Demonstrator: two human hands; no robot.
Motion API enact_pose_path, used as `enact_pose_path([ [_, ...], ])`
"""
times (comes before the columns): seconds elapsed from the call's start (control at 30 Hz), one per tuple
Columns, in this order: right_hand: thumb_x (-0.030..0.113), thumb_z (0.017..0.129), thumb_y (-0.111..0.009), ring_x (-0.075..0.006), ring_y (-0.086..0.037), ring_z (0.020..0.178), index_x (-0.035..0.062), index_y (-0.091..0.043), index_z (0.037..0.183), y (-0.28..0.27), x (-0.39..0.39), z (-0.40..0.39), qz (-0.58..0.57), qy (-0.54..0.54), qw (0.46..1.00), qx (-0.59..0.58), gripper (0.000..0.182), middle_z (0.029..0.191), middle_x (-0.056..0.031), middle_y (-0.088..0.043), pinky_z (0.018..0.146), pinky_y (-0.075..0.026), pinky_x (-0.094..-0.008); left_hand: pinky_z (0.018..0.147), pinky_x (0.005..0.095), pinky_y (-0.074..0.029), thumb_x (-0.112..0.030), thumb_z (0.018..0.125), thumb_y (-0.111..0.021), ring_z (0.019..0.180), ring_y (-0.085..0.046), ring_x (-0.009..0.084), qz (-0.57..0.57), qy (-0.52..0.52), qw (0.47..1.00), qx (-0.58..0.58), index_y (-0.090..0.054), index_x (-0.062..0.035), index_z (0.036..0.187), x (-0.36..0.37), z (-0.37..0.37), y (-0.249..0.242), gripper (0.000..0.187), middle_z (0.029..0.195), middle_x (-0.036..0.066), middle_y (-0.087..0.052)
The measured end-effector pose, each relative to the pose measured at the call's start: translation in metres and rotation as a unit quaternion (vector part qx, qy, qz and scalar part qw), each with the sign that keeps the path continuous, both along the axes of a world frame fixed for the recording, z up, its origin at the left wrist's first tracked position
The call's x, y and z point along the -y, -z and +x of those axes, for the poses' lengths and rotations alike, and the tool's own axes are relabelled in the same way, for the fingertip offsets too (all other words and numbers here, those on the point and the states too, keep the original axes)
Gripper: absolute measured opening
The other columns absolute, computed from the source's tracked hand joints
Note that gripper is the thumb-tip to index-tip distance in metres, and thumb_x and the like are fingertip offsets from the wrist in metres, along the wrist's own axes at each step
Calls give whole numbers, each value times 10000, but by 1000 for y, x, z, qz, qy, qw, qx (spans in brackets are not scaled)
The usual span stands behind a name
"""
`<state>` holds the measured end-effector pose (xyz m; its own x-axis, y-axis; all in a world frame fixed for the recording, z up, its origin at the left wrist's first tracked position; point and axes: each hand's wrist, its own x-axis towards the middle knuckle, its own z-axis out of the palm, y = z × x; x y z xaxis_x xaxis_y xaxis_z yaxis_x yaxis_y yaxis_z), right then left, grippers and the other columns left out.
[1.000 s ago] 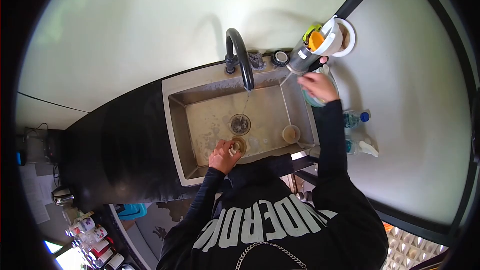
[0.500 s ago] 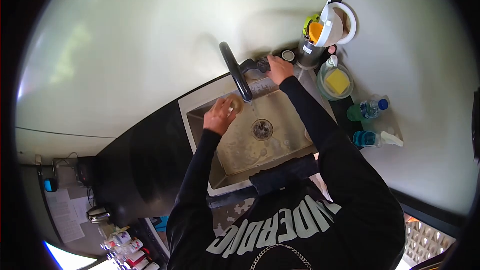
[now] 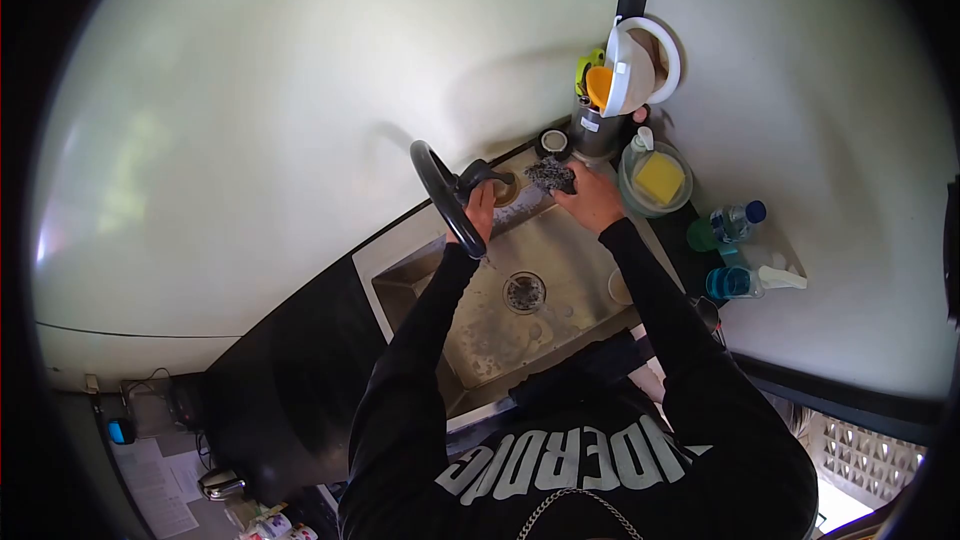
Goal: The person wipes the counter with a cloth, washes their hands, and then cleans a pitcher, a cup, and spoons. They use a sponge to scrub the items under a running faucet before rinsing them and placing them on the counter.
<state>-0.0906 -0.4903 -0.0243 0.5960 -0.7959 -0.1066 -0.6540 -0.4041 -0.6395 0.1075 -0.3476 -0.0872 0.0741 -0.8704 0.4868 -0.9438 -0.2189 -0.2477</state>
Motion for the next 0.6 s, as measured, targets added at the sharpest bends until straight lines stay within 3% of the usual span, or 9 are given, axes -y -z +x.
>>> enact_pose_path([
  [0.03,355,790,-725,-359,-625,975,42,-552,1200,9,1,3,-54,0,998,31,545,1026,-176,-655,834,-493,-462,799,341,-546,-152,868,-592,995,-560,159,-58,33,998,-20,-604,-21,1243,-3,2,3,398,1202,30,-586],
  [0.07,337,777,-746,-350,-655,846,35,-565,1183,16,2,7,-108,-1,992,61,537,888,-158,-668,749,-505,-466,788,390,-545,-198,911,-585,1044,-579,182,28,18,996,-84,-579,-42,1284,-11,2,11,404,1234,65,-592],
  [0.1,337,777,-746,-350,-655,846,35,-565,1183,22,5,13,-107,0,992,63,537,888,-158,-668,749,-505,-466,788,390,-545,-198,911,-585,1044,-579,182,29,19,996,-81,-579,-42,1284,-13,-3,-1,404,1234,65,-592],
  [0.17,345,772,-751,-362,-656,895,30,-557,1162,27,11,25,-187,-34,981,44,538,943,-175,-673,779,-509,-471,812,424,-539,-240,926,-582,1032,-615,217,340,-46,916,-208,-551,-92,1327,-14,-19,-36,429,1213,106,-616],
  [0.3,360,772,-756,-379,-660,912,23,-576,1106,3,18,56,-129,-77,987,-51,507,951,-190,-684,790,-520,-480,873,437,-518,-261,917,-591,1000,-644,250,237,-22,950,-201,-516,-151,1370,-9,-3,6,472,1116,122,-643],
  [0.37,357,804,-735,-380,-669,906,19,-584,1026,7,22,70,-104,-83,988,-80,431,938,-224,-675,775,-535,-482,947,472,-484,-234,903,-582,974,-654,260,39,64,990,-117,-498,-149,1392,-4,9,23,503,1044,92,-648],
  [0.5,369,810,-736,-379,-665,918,17,-598,1003,20,23,89,-106,-72,991,-47,424,948,-214,-678,782,-534,-478,1036,493,-423,-207,888,-569,1063,-638,263,194,-38,966,-165,-481,-136,1411,-2,5,13,535,1090,93,-633],
  [0.57,305,828,-723,-375,-664,908,34,-581,1060,18,22,91,-82,-69,994,-11,384,944,-188,-684,774,-532,-484,476,342,-546,-154,850,-598,587,-680,228,-33,19,997,-63,-559,-250,1335,0,9,31,496,996,15,-684],
  [0.6,305,828,-723,-375,-664,908,34,-581,1060,17,24,91,-83,-67,994,-11,384,944,-188,-684,774,-532,-484,492,350,-553,-111,844,-573,592,-681,235,-9,8,998,-66,-550,-216,1341,-1,4,23,509,1031,23,-676],
])
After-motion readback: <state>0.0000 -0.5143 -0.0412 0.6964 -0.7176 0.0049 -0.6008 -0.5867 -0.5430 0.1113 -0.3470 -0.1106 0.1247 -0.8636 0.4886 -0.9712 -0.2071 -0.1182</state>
